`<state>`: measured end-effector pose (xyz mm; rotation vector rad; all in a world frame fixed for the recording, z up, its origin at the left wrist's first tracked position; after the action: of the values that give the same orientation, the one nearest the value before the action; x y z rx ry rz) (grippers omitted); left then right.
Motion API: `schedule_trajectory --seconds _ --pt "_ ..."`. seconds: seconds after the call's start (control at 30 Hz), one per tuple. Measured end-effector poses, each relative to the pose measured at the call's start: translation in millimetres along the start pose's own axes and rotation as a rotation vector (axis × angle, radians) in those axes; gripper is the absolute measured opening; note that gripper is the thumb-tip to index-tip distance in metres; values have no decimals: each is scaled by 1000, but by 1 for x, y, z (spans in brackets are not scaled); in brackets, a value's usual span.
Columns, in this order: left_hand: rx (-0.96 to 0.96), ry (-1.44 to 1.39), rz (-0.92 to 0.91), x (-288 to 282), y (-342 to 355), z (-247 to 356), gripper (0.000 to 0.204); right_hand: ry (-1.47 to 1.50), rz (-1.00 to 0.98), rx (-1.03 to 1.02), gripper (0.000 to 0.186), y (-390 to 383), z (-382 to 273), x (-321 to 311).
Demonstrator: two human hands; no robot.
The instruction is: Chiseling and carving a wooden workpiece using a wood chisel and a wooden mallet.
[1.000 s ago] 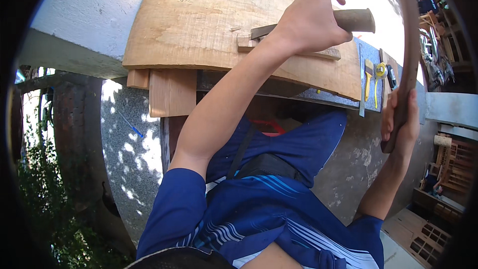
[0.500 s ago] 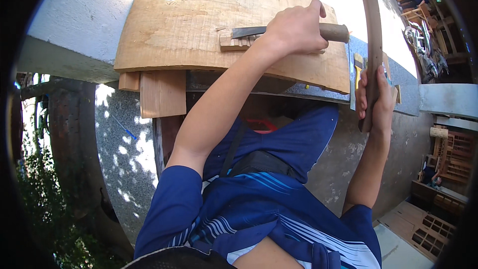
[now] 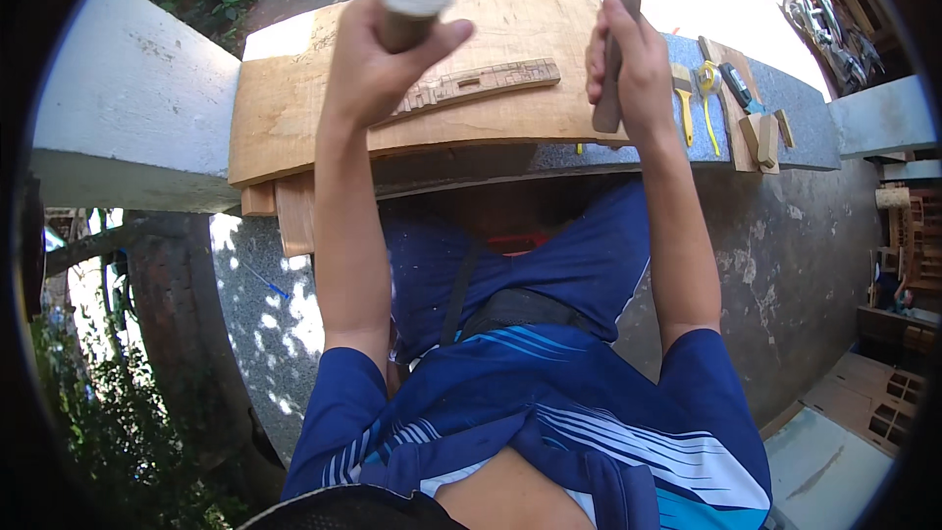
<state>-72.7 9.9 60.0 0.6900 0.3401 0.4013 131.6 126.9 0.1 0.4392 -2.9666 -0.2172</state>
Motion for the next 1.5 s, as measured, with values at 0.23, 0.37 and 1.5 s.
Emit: schedule_trajectory --seconds 0.23,0.37,1.5 --pt "-78 -716 392 -119 -22 25 28 -174 -257 -10 45 33 37 101" --pt "-658 428 160 -110 -41 -17 36 -190 -317 103 48 36 66 110" --pt "-661 702 -155 -82 -71 -87 41 -69 -348 123 46 34 64 108"
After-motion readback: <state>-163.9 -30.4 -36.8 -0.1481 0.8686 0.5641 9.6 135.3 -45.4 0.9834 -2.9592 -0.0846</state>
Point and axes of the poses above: each hand's wrist, its own y-axis towards the middle knuckle, its own x-axis out of the palm, z = x × y, the point moved 9 cm from there along y, towards the middle knuckle, and after that the axes turned 9 degrees about z, right-handed, at the moved point
